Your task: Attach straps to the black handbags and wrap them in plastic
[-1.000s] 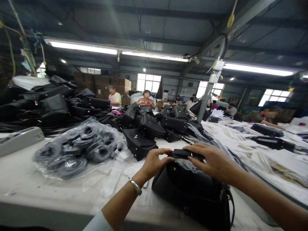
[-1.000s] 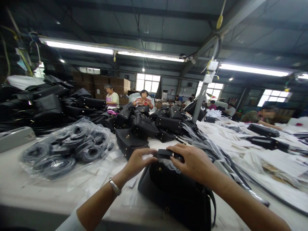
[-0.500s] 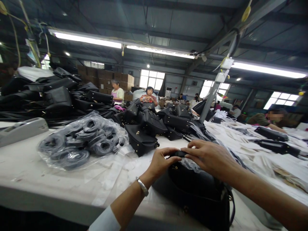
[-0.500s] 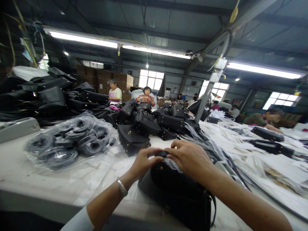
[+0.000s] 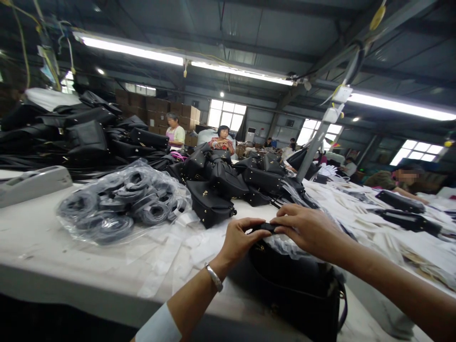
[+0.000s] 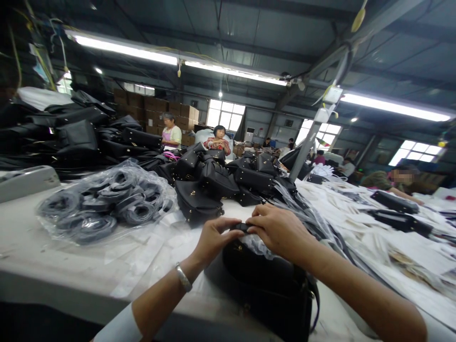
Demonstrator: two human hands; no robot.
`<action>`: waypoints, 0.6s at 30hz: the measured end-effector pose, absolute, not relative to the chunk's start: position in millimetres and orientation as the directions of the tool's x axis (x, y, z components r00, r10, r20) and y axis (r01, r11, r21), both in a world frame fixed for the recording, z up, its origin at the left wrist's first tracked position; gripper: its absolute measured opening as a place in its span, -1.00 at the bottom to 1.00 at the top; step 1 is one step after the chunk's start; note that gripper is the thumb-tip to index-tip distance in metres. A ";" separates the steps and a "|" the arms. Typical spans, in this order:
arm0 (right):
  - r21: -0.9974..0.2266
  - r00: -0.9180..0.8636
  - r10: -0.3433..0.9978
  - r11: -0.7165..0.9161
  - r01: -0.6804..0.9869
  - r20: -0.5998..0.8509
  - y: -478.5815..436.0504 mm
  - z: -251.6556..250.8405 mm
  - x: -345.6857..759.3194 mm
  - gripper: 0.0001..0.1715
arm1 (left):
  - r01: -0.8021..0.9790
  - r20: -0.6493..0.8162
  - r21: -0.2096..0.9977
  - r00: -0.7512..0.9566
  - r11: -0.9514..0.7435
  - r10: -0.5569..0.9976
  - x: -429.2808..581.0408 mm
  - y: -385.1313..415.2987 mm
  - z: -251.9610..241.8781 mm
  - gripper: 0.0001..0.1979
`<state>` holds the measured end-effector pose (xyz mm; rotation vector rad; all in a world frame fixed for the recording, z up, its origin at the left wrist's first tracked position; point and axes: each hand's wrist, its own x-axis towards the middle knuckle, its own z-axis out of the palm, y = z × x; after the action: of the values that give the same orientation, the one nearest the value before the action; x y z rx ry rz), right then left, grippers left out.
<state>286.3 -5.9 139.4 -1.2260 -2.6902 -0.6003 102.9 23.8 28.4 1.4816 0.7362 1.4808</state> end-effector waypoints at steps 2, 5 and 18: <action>0.286 -0.662 0.699 0.598 0.749 0.271 -7.0 136.2 287.9 -0.75 | -0.160 0.462 0.883 0.116 -0.442 0.880 101.7 23.3 27.4 -0.69; 0.372 -0.682 0.671 0.577 0.727 0.291 -11.0 130.9 288.0 -0.78 | -0.070 0.518 0.855 0.153 -0.514 0.842 99.2 22.4 29.3 -0.71; 0.259 -0.683 0.656 0.633 0.730 0.323 -7.8 127.3 289.5 -0.76 | -0.062 0.522 0.851 0.199 -0.521 0.829 95.0 21.8 33.0 -0.72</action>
<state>289.5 -7.8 127.3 -1.1405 -2.6553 -0.5525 95.0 21.8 33.0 1.6874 0.7301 1.4280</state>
